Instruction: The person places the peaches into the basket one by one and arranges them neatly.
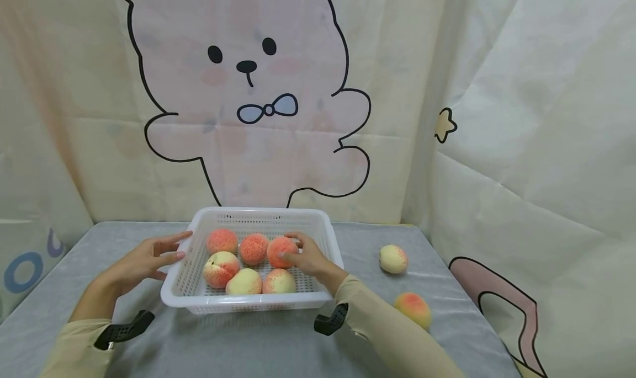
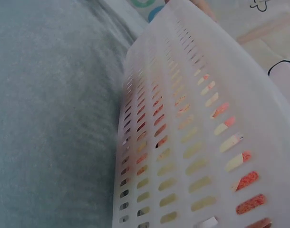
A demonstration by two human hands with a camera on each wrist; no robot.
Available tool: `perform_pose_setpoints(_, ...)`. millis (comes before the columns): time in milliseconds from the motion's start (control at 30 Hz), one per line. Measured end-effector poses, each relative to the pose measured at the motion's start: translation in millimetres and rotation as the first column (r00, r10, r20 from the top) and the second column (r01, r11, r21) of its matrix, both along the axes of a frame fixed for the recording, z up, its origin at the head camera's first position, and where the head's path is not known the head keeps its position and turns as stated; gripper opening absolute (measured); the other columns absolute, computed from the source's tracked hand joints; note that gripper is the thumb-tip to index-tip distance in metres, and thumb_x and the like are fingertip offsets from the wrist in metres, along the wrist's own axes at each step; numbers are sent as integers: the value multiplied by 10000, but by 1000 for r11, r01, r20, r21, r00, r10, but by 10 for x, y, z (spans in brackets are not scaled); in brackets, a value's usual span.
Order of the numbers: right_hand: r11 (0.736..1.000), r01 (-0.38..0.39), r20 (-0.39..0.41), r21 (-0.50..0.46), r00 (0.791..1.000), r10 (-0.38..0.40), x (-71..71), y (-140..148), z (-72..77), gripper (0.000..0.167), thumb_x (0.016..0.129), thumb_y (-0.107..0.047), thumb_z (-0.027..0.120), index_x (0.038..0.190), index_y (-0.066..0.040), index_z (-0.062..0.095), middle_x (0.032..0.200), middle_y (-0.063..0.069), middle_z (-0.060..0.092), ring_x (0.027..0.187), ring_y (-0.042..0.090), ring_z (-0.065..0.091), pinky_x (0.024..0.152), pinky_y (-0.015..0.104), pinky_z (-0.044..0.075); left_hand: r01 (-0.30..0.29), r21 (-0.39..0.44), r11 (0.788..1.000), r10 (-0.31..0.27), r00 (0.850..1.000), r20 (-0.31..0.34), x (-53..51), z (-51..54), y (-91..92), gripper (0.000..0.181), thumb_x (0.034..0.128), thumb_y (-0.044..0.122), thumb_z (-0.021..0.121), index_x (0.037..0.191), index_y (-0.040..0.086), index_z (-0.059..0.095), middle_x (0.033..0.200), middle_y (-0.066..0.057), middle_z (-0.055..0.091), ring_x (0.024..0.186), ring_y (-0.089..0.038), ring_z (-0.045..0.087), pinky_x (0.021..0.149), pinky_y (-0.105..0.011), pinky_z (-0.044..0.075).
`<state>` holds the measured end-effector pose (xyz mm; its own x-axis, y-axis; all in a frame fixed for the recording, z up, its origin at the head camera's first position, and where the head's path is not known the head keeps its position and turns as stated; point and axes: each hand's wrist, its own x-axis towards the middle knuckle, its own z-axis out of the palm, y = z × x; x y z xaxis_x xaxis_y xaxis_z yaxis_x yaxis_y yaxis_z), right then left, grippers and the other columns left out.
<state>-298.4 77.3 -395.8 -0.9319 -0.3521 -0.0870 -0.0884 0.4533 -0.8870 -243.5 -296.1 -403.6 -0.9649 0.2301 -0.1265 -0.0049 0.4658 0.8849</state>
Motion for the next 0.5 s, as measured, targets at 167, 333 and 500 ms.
perform_pose_setpoints(167,1000,-9,-12,21,1000,9,15,-25,8,565,962,-190,677,1484,-113,478,1419,259,497,1166,333,594,885,447,546,3,4,1000,-3,1000,-7,2,-11,-8,764,1009,367,609,1618,121,218,1631,-331,211,1330,-475,504,834,-496,603)
perform_pose_setpoints(333,998,-30,29,63,999,28,16,-29,-8,617,974,-193,661,1537,-125,417,1473,242,476,1301,369,534,1041,545,484,9,12,1000,-9,1000,-17,-2,-20,-17,757,1012,353,607,1617,114,219,1629,-333,214,1313,-463,523,830,-496,604)
perform_pose_setpoints(500,988,-96,108,122,991,83,5,-21,-23,742,984,-315,649,1604,-131,284,1584,176,408,1457,355,406,1177,572,356,13,30,999,-13,1000,-14,-2,-19,-18,755,1011,342,610,1615,109,222,1630,-329,217,1330,-471,500,831,-499,603)
